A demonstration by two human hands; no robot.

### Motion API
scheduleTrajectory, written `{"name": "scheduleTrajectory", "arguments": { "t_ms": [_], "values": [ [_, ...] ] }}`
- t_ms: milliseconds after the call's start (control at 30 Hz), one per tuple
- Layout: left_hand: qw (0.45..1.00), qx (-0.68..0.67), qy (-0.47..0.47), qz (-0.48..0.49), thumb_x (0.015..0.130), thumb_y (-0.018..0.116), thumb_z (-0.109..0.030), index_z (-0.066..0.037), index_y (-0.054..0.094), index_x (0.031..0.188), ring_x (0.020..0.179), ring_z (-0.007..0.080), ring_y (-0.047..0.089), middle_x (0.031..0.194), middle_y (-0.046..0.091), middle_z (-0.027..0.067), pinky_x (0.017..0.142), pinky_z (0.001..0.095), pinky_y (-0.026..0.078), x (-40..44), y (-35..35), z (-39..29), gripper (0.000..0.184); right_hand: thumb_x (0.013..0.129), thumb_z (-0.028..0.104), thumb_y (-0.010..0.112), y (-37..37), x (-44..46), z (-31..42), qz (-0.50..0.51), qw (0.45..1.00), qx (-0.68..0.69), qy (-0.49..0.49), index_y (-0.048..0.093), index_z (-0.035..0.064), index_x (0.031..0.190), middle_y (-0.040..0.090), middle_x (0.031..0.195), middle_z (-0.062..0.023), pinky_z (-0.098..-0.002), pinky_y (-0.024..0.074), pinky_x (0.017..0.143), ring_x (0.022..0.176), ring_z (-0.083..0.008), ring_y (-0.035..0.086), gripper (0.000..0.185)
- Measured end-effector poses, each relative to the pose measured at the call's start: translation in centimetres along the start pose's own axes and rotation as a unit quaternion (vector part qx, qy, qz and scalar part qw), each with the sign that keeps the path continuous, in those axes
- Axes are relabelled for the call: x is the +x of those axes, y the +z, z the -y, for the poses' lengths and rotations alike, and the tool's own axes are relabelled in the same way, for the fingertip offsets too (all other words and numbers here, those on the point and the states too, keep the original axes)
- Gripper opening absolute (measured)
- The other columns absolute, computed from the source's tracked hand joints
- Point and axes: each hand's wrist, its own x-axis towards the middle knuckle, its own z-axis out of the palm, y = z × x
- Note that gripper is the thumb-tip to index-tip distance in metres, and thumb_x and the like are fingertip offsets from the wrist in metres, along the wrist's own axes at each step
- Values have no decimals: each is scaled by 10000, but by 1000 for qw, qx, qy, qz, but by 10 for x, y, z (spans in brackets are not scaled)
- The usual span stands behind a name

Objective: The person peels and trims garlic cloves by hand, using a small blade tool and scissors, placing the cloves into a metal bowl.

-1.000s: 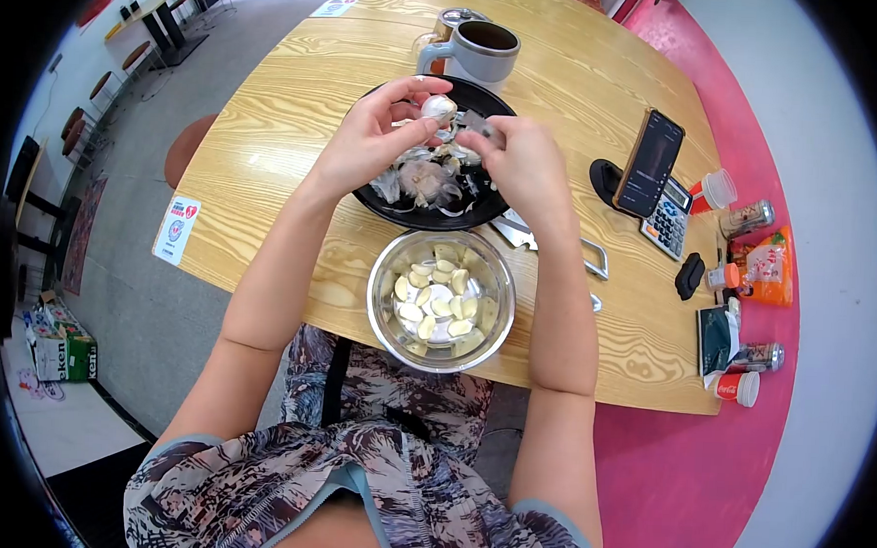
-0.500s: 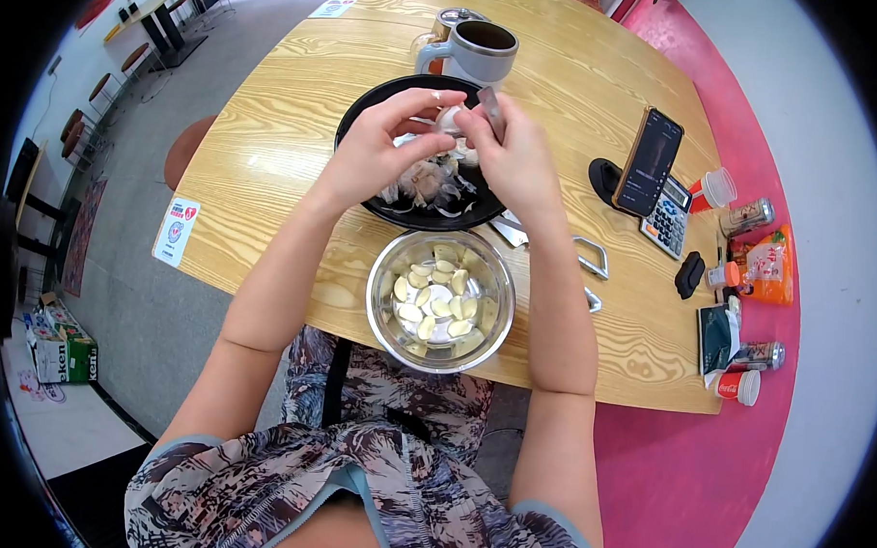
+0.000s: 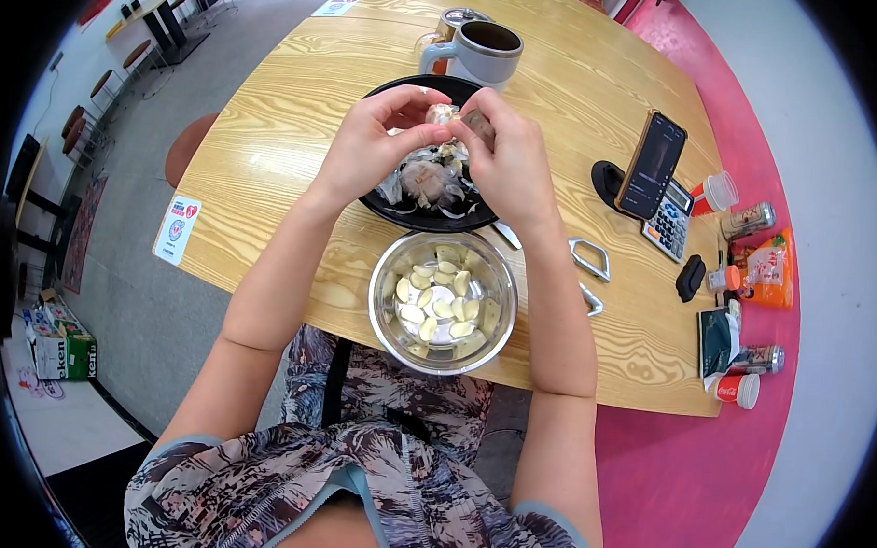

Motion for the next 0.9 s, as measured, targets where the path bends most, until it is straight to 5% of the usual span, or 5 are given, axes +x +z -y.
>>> {"name": "scheduleTrajectory", "arguments": {
  "t_ms": [233,433,667,733,900],
  "values": [
    [997,66,25,-13,815,787,-153,-43,585,1004,831,103,620,905,643,26,758,240,504,3,-2,2,297,914,90,645,-1,4,-11,-8,994,102,41,595,1,911,610,675,-12,-242,381,532,580,-59,478,102],
    [954,-280,-102,-31,915,656,-157,-29,552,1044,852,124,630,947,624,66,752,234,500,4,-5,0,210,941,126,620,-17,6,-9,7,967,218,134,649,-2,960,655,753,-6,-190,352,507,582,-21,473,133],
    [965,-254,-69,12,935,618,-176,-2,589,1081,873,100,624,997,631,58,748,202,485,8,-15,9,229,934,99,616,-21,6,-11,33,957,250,143,686,-2,989,642,763,6,-180,325,498,570,-14,429,135],
    [991,-106,-79,30,916,654,-161,4,628,1079,878,82,613,979,643,45,756,212,489,1,-2,-7,234,929,86,620,-15,5,-7,30,962,236,137,689,3,987,648,758,0,-180,325,485,558,-11,437,122],
    [990,-132,-40,5,879,699,-104,-3,655,1073,888,67,597,940,653,24,804,218,489,-1,4,-6,223,880,78,686,-6,3,1,17,967,222,122,655,-10,949,614,765,2,-206,446,602,668,-45,528,116]
  ]
}}
